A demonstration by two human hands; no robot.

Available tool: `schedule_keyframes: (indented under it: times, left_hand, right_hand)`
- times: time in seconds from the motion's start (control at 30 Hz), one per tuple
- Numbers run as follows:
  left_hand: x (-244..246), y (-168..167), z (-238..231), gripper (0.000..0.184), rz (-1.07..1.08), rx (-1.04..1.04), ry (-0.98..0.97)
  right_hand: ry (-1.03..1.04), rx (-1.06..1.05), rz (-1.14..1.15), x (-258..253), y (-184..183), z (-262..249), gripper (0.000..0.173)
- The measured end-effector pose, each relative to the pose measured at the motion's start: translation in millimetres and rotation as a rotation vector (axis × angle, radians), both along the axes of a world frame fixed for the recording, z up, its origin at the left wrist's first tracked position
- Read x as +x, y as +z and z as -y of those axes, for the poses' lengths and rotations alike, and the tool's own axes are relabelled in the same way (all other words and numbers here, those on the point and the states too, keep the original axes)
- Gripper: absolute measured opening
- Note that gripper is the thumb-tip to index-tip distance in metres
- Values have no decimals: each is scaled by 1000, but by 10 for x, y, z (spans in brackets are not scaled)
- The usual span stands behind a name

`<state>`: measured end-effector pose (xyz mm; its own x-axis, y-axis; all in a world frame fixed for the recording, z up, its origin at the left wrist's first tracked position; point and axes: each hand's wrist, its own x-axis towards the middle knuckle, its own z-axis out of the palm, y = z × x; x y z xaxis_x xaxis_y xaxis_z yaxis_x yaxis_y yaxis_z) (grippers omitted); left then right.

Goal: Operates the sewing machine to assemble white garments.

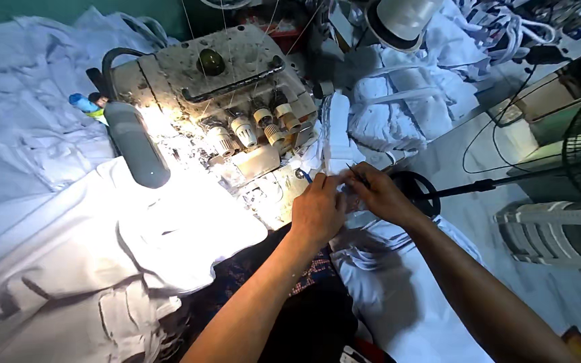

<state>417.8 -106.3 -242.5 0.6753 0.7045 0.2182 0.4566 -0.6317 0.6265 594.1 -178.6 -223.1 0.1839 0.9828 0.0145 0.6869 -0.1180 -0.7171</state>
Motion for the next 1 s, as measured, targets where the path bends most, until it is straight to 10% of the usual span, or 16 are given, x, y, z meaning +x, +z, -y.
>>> schedule_keyframes:
  times: [0.63, 0.8, 1.0]
  left_hand:
    - [-81, -210, 134, 33, -26, 233, -99]
    - [-95, -238, 143, 34, -49, 254, -107]
    - [-122, -156, 116, 36, -77, 180, -126]
  right_hand:
    - [48, 42, 122, 155, 110, -143, 19]
    - [25, -79, 309, 504, 658, -745, 29]
    - [-328, 512, 496, 616, 1579, -1235, 31]
